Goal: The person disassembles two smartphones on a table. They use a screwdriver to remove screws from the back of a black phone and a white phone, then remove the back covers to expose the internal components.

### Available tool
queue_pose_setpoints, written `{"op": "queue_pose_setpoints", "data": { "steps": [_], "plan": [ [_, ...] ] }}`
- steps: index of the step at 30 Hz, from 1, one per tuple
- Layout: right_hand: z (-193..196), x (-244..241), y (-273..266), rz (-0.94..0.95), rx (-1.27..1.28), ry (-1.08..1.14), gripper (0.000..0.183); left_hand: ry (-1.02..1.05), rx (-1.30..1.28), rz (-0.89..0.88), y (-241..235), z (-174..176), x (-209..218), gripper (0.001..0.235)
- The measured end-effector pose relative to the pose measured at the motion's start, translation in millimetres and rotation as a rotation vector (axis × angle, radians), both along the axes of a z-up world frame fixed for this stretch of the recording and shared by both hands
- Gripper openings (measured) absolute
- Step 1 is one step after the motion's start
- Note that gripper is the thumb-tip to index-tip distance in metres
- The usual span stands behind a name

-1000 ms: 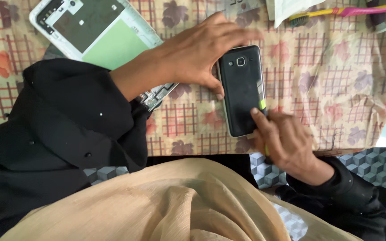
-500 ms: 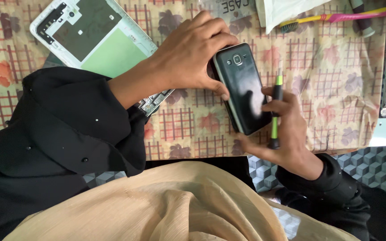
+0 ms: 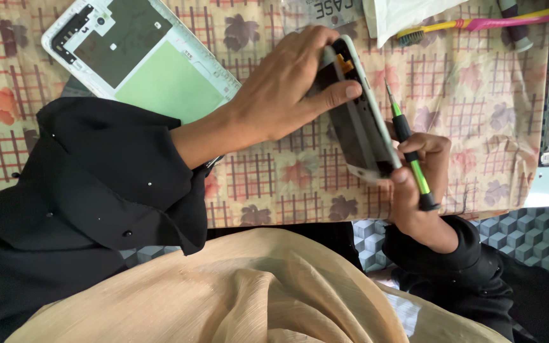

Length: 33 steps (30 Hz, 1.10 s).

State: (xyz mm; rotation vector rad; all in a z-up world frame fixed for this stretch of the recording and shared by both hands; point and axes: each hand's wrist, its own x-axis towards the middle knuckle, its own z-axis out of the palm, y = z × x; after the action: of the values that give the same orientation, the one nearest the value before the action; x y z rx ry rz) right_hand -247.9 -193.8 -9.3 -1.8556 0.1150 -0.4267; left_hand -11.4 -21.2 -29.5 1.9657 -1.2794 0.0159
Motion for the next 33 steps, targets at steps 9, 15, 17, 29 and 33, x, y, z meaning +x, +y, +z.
{"op": "queue_pose_setpoints", "data": {
  "steps": [9,15,17,29,33],
  "plan": [
    [17,12,-4,-0.080,0.186,0.099,0.025,-0.006,-0.070,-0.010,5,15,-3,0.059],
    [19,16,-7,-0.085,0.145,0.167,0.023,-0.001,-0.072,-0.001,5,16,-2,0.058],
    [19,16,-8,-0.093,0.103,0.181,0.019,0.011,-0.068,0.003,5,16,-1,0.058],
    [35,24,-8,-0.064,-0.165,0.177,0.027,-0.132,-0.010,-0.053,6,18,0,0.077],
    [34,21,3,-0.146,-0.453,0.149,0.021,-0.278,0.224,-0.089,8,27,-23,0.110]
  ]
}}
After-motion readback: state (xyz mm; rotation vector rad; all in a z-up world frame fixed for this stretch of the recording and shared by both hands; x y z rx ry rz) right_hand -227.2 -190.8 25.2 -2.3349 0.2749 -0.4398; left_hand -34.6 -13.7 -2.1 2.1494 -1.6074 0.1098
